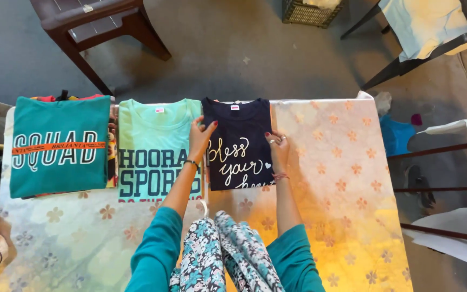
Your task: The person folds a dark blue t-shirt and places it on a table alongside other folded shirts. They then pick up a red long-sleeved shirt, smooth it out, and fold it neatly by hand. Finally, they pick up a pink long-sleeved shirt and begin folding it in the same manner.
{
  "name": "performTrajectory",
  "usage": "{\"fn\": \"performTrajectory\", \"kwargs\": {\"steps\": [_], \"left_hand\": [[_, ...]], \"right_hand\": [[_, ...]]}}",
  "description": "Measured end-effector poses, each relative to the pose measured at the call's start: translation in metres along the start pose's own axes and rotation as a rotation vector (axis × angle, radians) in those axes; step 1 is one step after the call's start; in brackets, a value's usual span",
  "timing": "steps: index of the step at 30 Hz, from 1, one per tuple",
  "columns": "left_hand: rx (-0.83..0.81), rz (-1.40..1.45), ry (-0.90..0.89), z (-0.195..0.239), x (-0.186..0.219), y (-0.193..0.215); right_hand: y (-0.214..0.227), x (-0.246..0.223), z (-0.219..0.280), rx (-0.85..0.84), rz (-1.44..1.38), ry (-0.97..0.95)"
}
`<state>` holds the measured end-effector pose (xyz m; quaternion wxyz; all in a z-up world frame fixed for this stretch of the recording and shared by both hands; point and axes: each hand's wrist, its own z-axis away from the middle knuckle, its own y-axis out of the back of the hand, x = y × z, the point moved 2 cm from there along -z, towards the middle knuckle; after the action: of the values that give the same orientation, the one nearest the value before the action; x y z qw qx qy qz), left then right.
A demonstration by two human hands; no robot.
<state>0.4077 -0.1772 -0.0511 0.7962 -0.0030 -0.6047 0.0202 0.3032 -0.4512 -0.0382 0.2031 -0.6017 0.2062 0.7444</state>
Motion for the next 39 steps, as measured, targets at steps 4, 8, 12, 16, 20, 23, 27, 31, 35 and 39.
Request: {"fn": "performTrajectory", "kwargs": {"steps": [4, 8, 12, 16, 20, 23, 27, 31, 35, 39], "left_hand": [[0.079, 0.012, 0.019, -0.044, -0.025, -0.008], [0.073, -0.061, -0.237, -0.050, -0.015, -0.015], [0.025, 0.131, -0.057, -0.058, -0.057, -0.016], [0.023, -0.249, -0.081, 0.004, -0.040, -0.002], [-0.035, -0.345, -0.142, 0.053, -0.074, 0.013], [-0.021, -0.316, -0.067, 0.086, -0.065, 0.019], [0.013, -0.030, 0.061, 0.107, -0.056, 0.026], [-0.013, 0.016, -0.031, 0.125, -0.080, 0.038], [-0.007, -0.053, -0.133, 0.179, -0.071, 0.053], [-0.105, -0.618, -0.619, 0.269, -0.081, 0.090]], "right_hand": [[-0.016, -0.024, -0.010, -0.001, 0.094, 0.063], [-0.013, -0.006, -0.024, 0.019, 0.062, 0.100], [0.008, 0.035, -0.024, 0.029, 0.022, 0.057], [0.029, 0.009, 0.017, 0.012, 0.128, -0.020], [0.043, 0.013, 0.047, -0.112, 0.273, -0.084], [0.052, 0.045, 0.056, -0.126, 0.261, -0.059], [0.063, 0.093, 0.065, -0.006, 0.111, 0.111], [0.057, 0.070, 0.122, 0.074, -0.210, 0.069], [0.053, 0.065, 0.206, 0.238, 0.145, 0.354], [0.013, -0.009, 0.334, 0.224, 0.864, 0.624]]}}
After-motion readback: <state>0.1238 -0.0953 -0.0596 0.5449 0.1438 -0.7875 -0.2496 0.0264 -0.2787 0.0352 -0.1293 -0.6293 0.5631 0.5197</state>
